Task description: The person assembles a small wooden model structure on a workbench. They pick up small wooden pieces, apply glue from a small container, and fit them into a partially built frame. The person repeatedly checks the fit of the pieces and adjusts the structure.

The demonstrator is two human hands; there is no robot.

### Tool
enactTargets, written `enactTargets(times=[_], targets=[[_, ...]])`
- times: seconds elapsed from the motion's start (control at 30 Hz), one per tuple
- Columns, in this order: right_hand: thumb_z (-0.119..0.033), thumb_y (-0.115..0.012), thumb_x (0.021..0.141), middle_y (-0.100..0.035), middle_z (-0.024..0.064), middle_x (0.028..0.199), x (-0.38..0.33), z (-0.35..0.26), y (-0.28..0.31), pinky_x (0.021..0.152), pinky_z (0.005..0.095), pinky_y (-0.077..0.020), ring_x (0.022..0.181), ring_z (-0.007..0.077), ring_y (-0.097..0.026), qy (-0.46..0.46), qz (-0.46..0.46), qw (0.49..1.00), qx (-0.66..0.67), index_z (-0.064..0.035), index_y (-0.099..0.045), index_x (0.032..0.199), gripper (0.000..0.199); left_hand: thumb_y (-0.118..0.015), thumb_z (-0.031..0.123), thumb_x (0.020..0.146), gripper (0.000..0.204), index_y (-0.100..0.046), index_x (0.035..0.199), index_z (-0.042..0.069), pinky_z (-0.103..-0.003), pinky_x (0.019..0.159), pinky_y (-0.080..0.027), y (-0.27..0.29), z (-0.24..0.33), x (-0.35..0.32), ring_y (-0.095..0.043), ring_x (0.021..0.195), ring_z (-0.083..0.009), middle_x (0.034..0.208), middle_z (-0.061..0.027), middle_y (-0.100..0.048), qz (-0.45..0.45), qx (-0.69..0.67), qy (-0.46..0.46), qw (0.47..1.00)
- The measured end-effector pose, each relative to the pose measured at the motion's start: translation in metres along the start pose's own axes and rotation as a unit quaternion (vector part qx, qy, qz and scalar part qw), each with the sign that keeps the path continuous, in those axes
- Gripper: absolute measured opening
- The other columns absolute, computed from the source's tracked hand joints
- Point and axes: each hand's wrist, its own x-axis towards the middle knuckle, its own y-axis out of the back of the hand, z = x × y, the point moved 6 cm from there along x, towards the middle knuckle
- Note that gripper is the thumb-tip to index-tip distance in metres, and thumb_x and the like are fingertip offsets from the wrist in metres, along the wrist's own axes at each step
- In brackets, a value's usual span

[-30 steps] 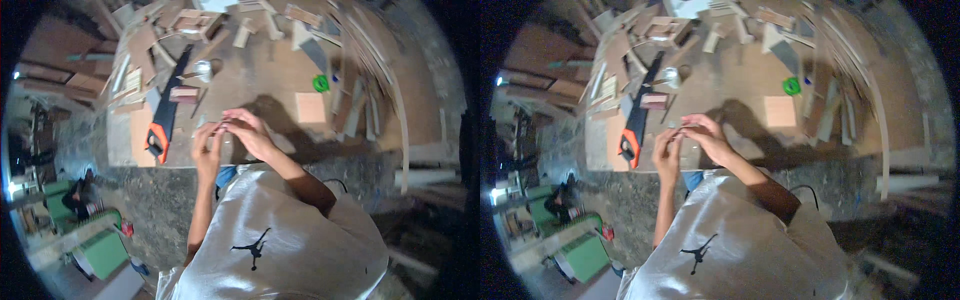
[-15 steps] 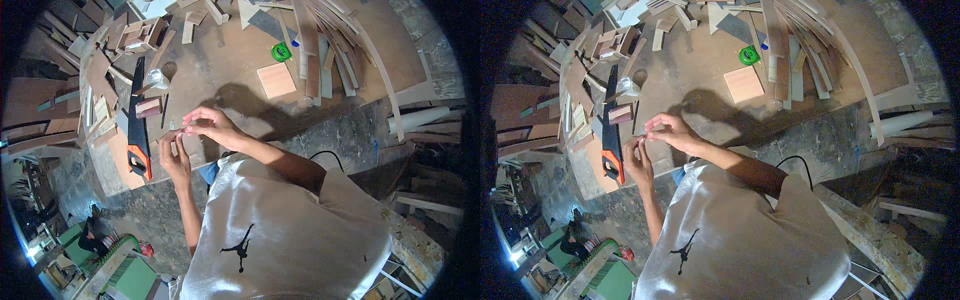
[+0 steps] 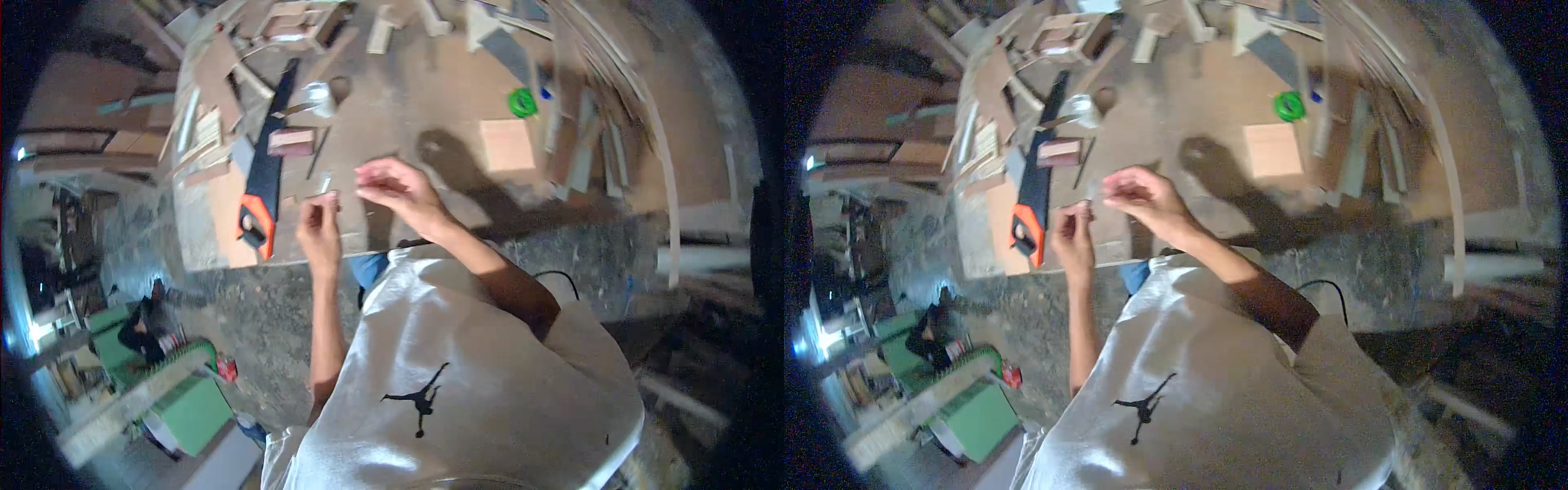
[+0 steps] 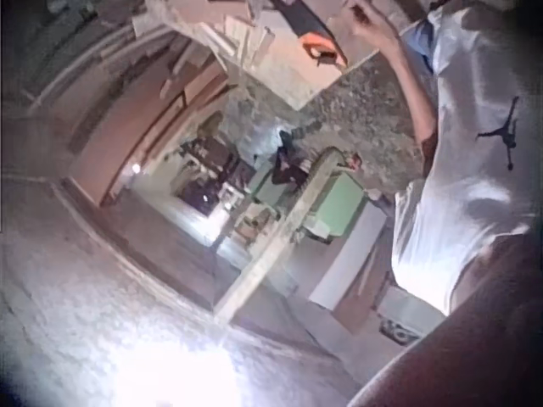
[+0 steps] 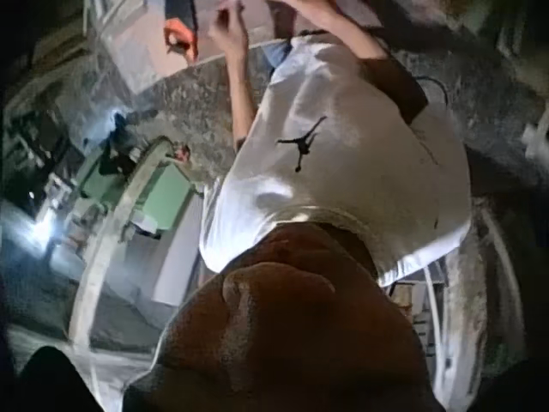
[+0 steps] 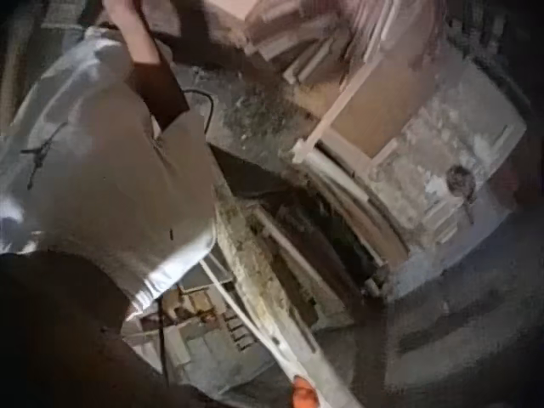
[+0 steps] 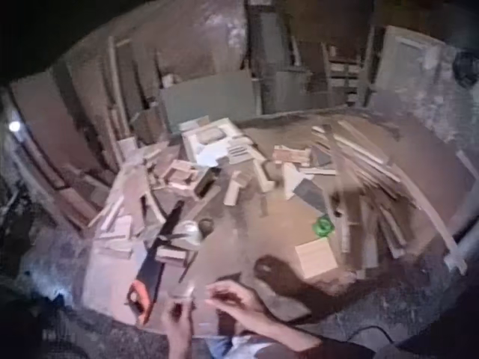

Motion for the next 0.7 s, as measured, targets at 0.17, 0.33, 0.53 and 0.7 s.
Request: enactTargets(times=[0.17,0.33,0.53,0.7], targets=[[-0.009,-0.066,0.094,-0.068,0.0069,0.103,-0.002,0.003,-0.012,0.088,0.0253,-0.0498,0.096,0.0121,-0.063,-0.011,-0.009,1.0,-0.017,0.001,-0.067,0.11,0.019,-0.063,0.017,0.099,0.019,-0.068,0.09,0.002,-0.024,0.072,-0.047,0.012,-0.013,-0.011,-0.06,0.076,-0.0089,0.077,-0.0018,-0.065,0.017,-0.028,0.075,0.997],[-0.017,-0.062,0.098,-0.064,0.0027,0.082,-0.002,0.014,-0.028,0.073,0.0235,-0.0461,0.075,0.009,-0.057,-0.049,-0.044,0.997,-0.028,0.0015,-0.067,0.108,0.022,-0.063,0.011,0.097,0.015,-0.07,0.105,-0.001,-0.025,0.073,-0.053,0.015,0.003,-0.021,-0.066,0.085,-0.0112,0.092,-0.0071,-0.07,0.038,-0.043,0.023,0.998],[-0.03,-0.058,0.102,-0.056,-0.0023,0.069,-0.006,0.031,-0.037,0.062,0.0228,-0.042,0.066,0.0056,-0.052,-0.123,-0.061,0.99,-0.031,-0.0027,-0.063,0.086,0.032,-0.059,0.015,0.1,0.022,-0.068,0.113,0.0,-0.024,0.068,-0.051,0.022,-0.001,-0.033,-0.064,0.078,-0.0108,0.091,-0.0066,-0.07,0.009,-0.108,0.117,0.987],[-0.031,-0.052,0.104,-0.065,0.0099,0.109,-0.001,0.034,-0.039,0.089,0.0299,-0.0533,0.097,0.0149,-0.065,-0.066,-0.034,0.997,0.032,-0.0008,-0.06,0.115,0.033,-0.058,0.015,0.1,0.028,-0.063,0.123,-0.001,-0.032,0.086,-0.051,0.004,0.015,-0.03,-0.065,0.094,-0.0201,0.106,-0.0127,-0.069,-0.013,0.0,-0.053,0.999]])
